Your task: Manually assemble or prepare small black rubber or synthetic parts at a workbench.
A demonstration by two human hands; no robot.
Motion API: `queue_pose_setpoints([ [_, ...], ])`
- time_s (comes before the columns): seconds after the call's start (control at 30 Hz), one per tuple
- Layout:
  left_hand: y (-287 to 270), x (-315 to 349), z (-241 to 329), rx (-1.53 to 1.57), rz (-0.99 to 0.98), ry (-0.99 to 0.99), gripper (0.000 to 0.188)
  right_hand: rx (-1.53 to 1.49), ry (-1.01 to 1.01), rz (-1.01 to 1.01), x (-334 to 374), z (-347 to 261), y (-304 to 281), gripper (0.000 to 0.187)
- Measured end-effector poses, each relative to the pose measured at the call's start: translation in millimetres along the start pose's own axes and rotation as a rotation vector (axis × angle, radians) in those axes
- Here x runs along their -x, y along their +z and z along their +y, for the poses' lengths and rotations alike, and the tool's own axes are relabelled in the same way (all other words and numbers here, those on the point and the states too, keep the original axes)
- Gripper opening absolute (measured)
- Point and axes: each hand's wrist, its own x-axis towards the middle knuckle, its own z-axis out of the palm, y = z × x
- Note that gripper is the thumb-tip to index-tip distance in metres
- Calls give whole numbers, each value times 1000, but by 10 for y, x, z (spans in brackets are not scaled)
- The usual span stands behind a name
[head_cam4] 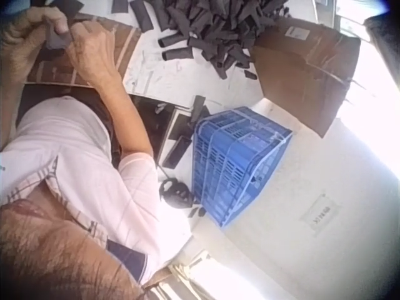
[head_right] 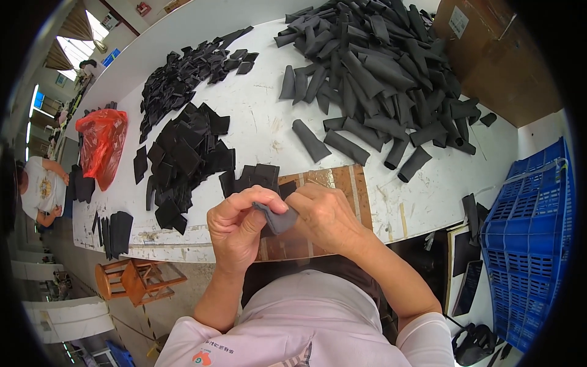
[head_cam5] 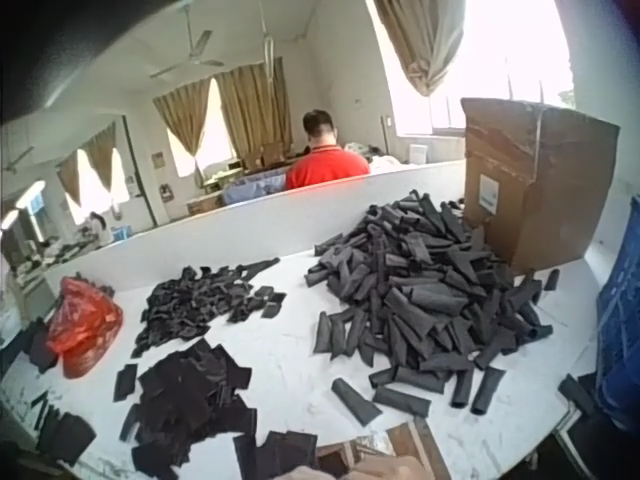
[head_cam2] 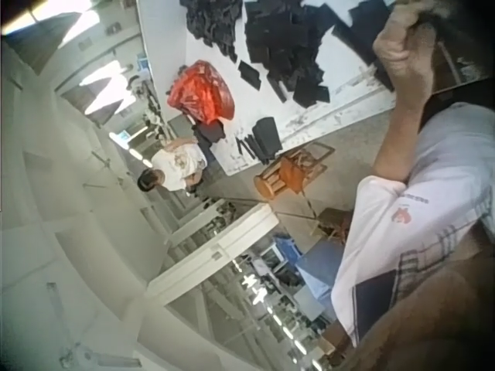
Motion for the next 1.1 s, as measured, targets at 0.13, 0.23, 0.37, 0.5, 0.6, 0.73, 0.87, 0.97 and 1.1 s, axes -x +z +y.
queue_pose_setpoints([
  [0.13, 24, -10, -19, -100, -37, 1, 13, -254, -4, 27, 133, 219, 289, 13],
  [0.23, 53, -23, -10, -94, -5, 38, 14, -142, 83, -15, 81, 159, 250, 14],
  [0.37, 125, -1, 66, 66, 144, 48, 15, 0, 47, -62, -29, -52, -15, 18],
  [0.5, 43, 28, 150, 505, 333, -16, 13, 86, -63, -6, -82, -138, -166, 26],
  [0.6, 26, 133, -7, 476, 327, -119, 13, 87, -36, -17, 1, 2, 98, 28],
  [0.73, 1, 108, 29, 376, 322, -49, 12, 121, -65, -11, -28, -29, 61, 29],
  [0.87, -2, 110, 27, 295, 329, 9, 12, 75, -62, 37, 23, -31, 124, 29],
  [0.97, -54, 104, -59, 197, 312, 7, 12, 91, -12, -37, -1, -50, 117, 27],
  [1.1, -250, 92, -107, -183, 529, -160, 13, -259, -91, -24, -303, -200, -314, 26],
])
